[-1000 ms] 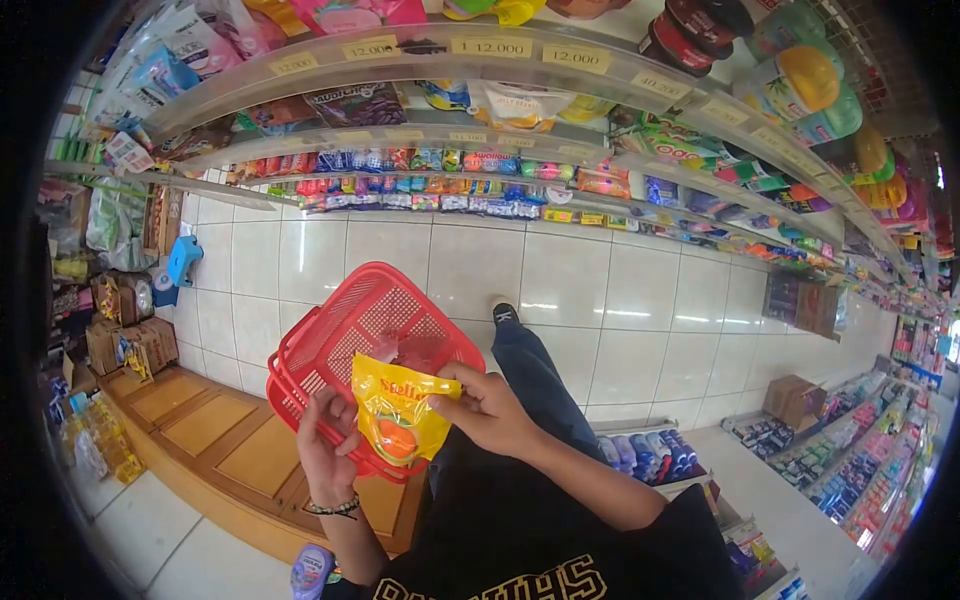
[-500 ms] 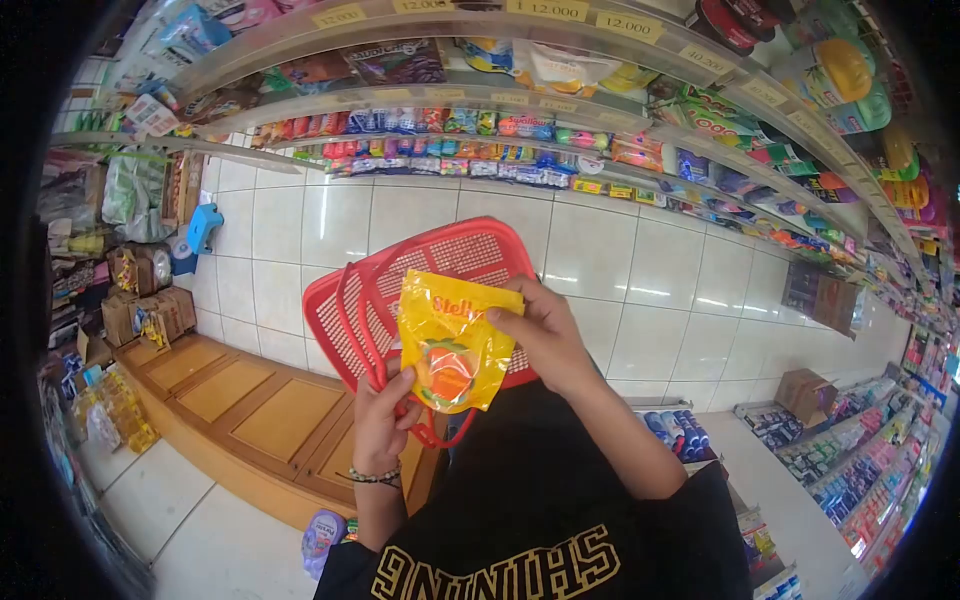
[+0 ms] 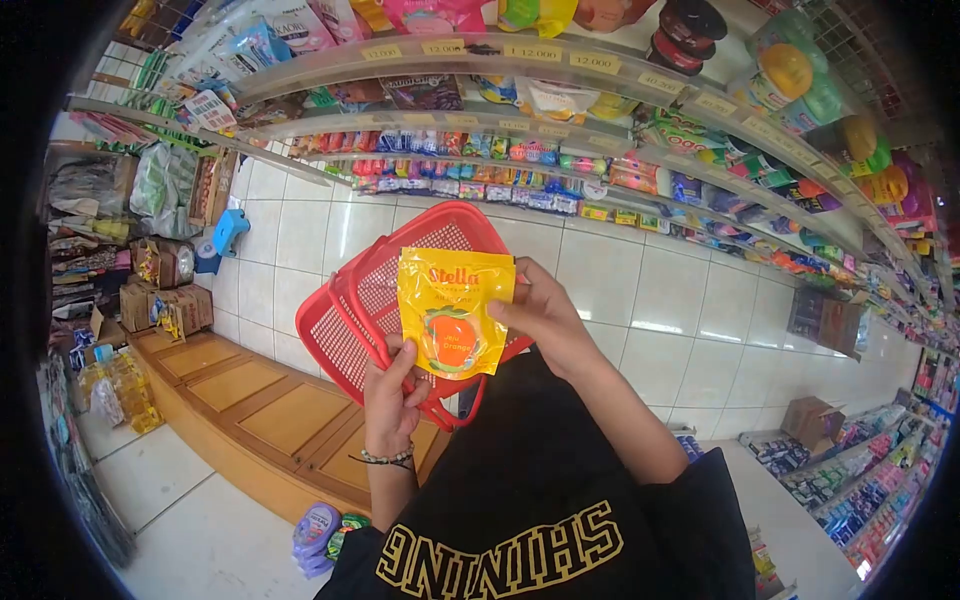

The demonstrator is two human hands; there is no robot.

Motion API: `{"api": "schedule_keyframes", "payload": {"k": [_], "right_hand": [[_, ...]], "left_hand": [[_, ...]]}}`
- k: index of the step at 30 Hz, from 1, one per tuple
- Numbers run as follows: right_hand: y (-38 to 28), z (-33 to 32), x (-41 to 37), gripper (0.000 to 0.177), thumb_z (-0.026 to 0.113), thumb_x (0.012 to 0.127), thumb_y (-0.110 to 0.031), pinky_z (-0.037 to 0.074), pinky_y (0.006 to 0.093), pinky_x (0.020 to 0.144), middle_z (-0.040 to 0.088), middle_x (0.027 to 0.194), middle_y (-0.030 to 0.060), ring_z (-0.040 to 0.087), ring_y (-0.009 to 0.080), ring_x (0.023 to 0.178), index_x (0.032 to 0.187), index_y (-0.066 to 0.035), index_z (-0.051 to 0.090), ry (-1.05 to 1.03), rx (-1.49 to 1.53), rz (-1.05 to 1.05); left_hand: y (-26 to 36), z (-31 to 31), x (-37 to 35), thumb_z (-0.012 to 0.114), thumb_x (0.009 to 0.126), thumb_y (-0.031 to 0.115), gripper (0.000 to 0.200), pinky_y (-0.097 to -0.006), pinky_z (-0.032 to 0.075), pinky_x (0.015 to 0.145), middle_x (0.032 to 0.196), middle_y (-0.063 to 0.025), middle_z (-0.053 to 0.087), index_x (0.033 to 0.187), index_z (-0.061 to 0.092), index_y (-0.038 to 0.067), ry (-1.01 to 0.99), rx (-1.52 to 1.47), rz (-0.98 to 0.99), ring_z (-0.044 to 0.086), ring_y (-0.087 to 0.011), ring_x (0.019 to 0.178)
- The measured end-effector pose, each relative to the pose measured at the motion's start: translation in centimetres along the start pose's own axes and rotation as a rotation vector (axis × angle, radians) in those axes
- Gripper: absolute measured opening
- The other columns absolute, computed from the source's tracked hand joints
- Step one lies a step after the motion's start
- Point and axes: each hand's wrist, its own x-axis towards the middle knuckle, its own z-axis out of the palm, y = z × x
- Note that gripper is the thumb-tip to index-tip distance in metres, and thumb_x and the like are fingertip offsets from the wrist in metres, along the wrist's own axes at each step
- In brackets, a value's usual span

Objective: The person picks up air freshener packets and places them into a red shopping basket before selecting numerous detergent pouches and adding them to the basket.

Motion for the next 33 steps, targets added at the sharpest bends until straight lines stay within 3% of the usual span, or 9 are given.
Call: {"api": "schedule_keyframes", "payload": {"k": [5, 24, 33], "right_hand": [[1.0, 0.4, -0.3, 0.065, 0.077, 0.085, -0.007, 0.051, 0.0327, 0.096, 0.062, 0.127, 0.0089, 0.060, 0.0166, 0.115, 0.141, -0.003, 0.043, -0.111, -0.154, 0.104], [3.4, 5.1, 1.0, 0.071, 0.085, 0.075, -0.003, 0.045, 0.0343, 0.105, 0.061, 0.131, 0.0083, 0.058, 0.0178, 0.120, 0.136, 0.001, 0.049, -0.097, -0.281, 0.195], [4.1, 4.8, 1.7, 0.072, 0.085, 0.074, -0.004, 0.045, 0.0343, 0.105, 0.061, 0.130, 0.0080, 0.058, 0.0181, 0.120, 0.135, 0.000, 0.048, -0.073, -0.357, 0.209]], "left_hand": [[-0.3, -0.5, -0.5, 0.064, 0.098, 0.015, 0.016, -0.0167, 0.026, 0.041, 0.072, 0.0034, 0.049, 0.086, 0.056, 0.008, 0.013, -0.033, 0.035, 0.036, -0.0008, 0.053], [0.5, -5.3, 0.1, 0.066, 0.098, 0.018, 0.015, -0.0172, 0.029, 0.043, 0.084, 0.0005, 0.060, 0.093, 0.060, 0.005, -0.083, -0.036, 0.014, 0.043, -0.0004, 0.059], [0.4, -5.8, 1.2, 0.065, 0.098, 0.017, 0.014, -0.0176, 0.030, 0.043, 0.084, 0.0008, 0.060, 0.092, 0.060, 0.005, -0.001, -0.033, -0.035, 0.043, -0.0008, 0.058]]}}
